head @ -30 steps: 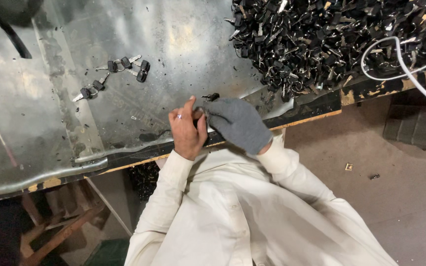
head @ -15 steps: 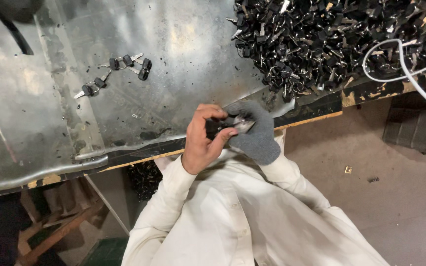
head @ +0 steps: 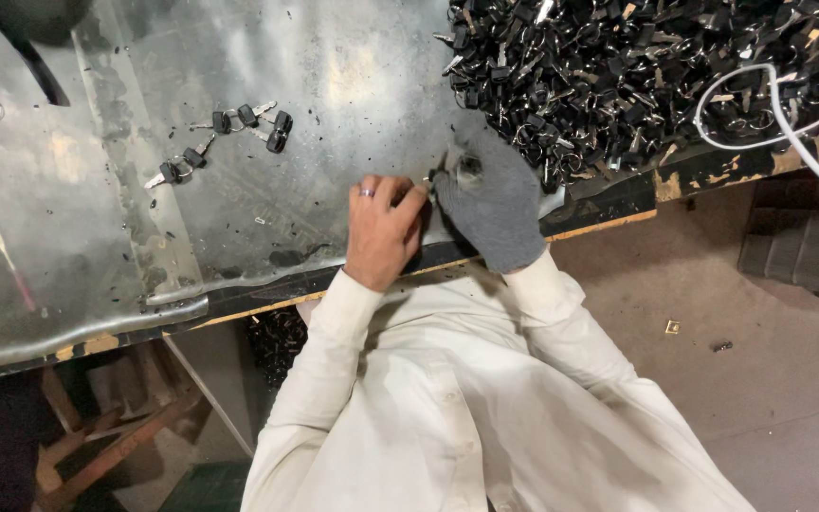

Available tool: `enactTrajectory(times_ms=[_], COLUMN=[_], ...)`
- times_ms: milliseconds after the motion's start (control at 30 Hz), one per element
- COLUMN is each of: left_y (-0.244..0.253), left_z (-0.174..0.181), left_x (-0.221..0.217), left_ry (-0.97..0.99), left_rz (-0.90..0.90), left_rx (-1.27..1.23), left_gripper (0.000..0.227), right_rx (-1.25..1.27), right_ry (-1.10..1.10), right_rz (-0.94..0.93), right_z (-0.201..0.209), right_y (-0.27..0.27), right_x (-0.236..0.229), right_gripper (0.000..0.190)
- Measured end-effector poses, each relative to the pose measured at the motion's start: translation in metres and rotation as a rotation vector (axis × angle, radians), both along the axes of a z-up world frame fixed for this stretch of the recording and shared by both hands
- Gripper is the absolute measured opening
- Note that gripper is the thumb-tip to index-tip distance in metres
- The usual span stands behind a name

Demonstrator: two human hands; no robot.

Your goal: The person repeatedly picks up small black key blanks and metal key rings from a large pile on a metal table, then joins them together by hand. The assembled keys are placed into a smaller pile on the table.

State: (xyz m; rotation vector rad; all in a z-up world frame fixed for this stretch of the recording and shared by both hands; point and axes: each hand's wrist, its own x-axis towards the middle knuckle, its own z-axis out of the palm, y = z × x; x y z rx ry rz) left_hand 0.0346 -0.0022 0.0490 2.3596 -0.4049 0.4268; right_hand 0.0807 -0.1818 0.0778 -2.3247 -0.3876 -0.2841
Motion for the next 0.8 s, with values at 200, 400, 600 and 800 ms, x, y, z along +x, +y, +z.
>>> enactTrajectory(times_ms=[200, 400, 600, 800], left_y=[0.000, -0.009, -0.006, -0.006], left_z=[-0.017, -0.031, -0.030, -0.029], left_x=[0.013, -0.002, -0.001, 0.001], left_ry=[0.048, 0.028, 0.062, 0.064], left_rz=[0.157, 0.260, 0.247, 0.237], left_rx=[-0.048, -0.168, -0.174, -0.189], left_gripper=[0.026, 0.016, 0.018, 0.015], right_rx=[-0.164, -0.067, -0.087, -0.111], right_ry=[-0.079, -0.006, -0.002, 0.038], right_rz=[0.169, 0.141, 0.207, 0.200], right_z=[0.014, 0.004, 0.001, 0.008], right_y=[-0.004, 0.003, 0.005, 0.005], right_x=[-0.025, -0.033, -0.023, -0.021], right_gripper=[0.043, 0.034, 0.034, 0.029])
